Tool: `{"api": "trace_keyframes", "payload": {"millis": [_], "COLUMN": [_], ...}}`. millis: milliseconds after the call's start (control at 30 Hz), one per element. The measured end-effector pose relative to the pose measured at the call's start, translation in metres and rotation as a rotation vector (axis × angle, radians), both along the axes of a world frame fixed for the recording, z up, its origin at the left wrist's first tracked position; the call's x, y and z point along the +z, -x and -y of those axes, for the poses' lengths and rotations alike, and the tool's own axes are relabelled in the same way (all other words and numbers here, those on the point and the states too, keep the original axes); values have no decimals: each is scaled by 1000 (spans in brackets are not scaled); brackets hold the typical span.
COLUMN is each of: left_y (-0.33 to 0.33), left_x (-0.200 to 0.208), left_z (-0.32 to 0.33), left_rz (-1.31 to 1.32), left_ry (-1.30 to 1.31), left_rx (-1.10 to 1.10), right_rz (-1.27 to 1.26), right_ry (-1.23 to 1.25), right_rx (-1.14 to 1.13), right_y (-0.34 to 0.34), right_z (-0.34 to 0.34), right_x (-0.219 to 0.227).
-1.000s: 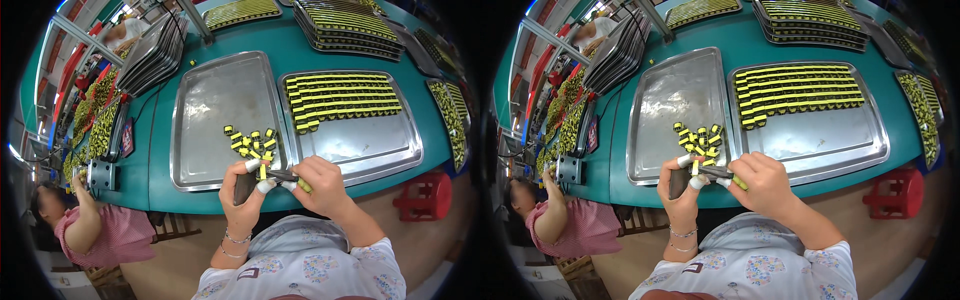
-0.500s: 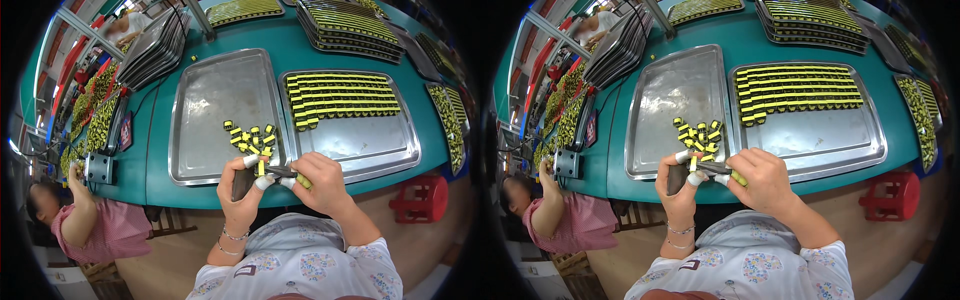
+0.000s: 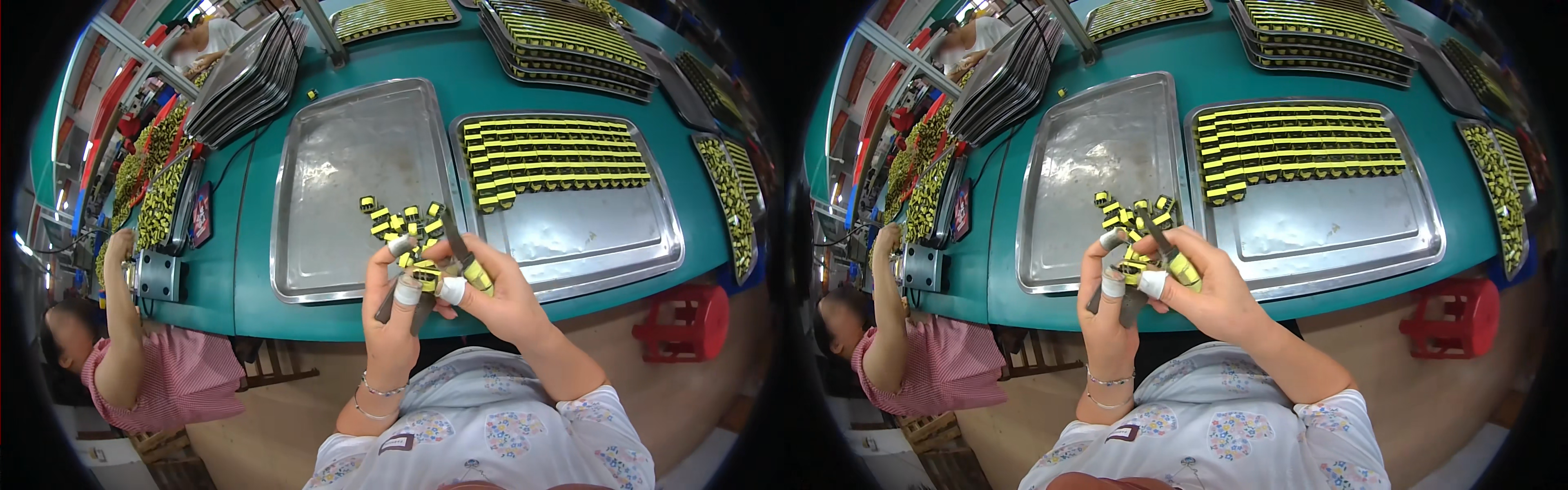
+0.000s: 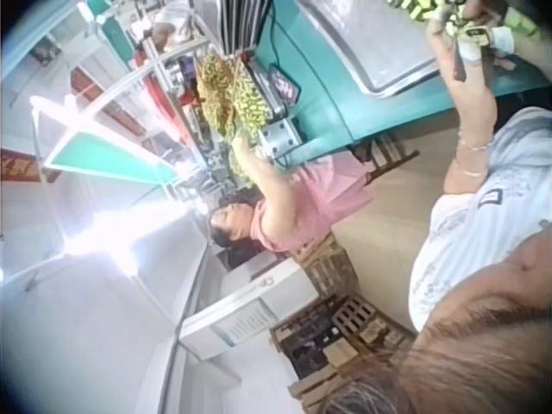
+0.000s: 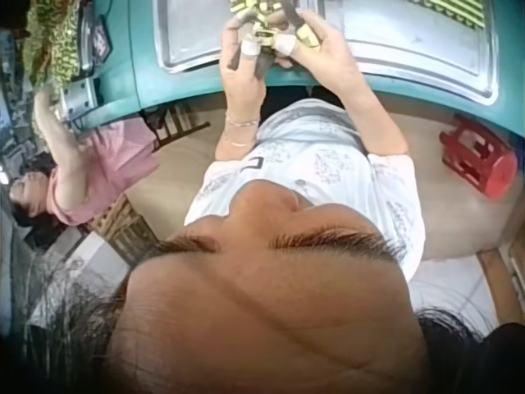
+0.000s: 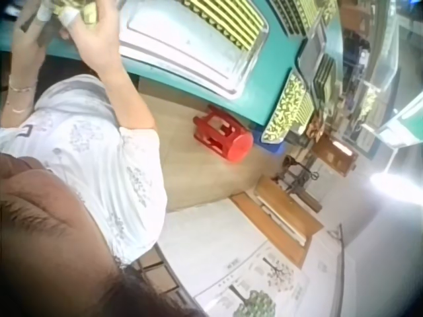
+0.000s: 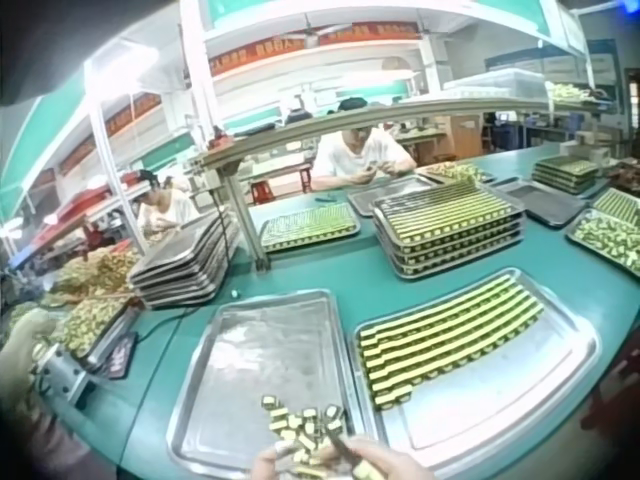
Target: Assembling small yellow components into a black frame at a factory workstation.
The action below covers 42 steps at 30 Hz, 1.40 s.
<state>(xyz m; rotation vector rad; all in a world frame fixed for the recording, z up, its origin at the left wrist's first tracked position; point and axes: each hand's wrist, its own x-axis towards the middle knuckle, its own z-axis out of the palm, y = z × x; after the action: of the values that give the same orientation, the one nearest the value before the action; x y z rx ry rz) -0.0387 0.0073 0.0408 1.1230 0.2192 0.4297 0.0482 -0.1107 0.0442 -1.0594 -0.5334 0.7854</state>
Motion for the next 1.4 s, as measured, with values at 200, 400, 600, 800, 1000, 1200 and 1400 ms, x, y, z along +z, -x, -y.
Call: {"api": "trace_keyframes", "payload": {"millis": [200,400,600,800,1000,1200,1400], "left_y": [-1,3,-8,-14,-16,-13,-13], "left_x": [6,-11,-4,3,7,5,5], "left_z": [9,-21,-17,-4,0,-1,2], "left_rz": [-39,194,454,344,313,269,222], "left_ry": [-55,28,706,372,214,73,18], "left_rx": [52,111,-32,49,68,61,47], "right_rz": [23,7,148,572,812,926,817], "right_ry": [-15,39,-26,38,156,119,116], "right_rx": [56,-32,-104,-224,-287,-274,-252], "right_y": [2,3,6,11,19,15,14], "right_z": [-1,4,2,-7,-13,-13,-10], "right_x": [-4,1,-10,-2,3,2,3]}}
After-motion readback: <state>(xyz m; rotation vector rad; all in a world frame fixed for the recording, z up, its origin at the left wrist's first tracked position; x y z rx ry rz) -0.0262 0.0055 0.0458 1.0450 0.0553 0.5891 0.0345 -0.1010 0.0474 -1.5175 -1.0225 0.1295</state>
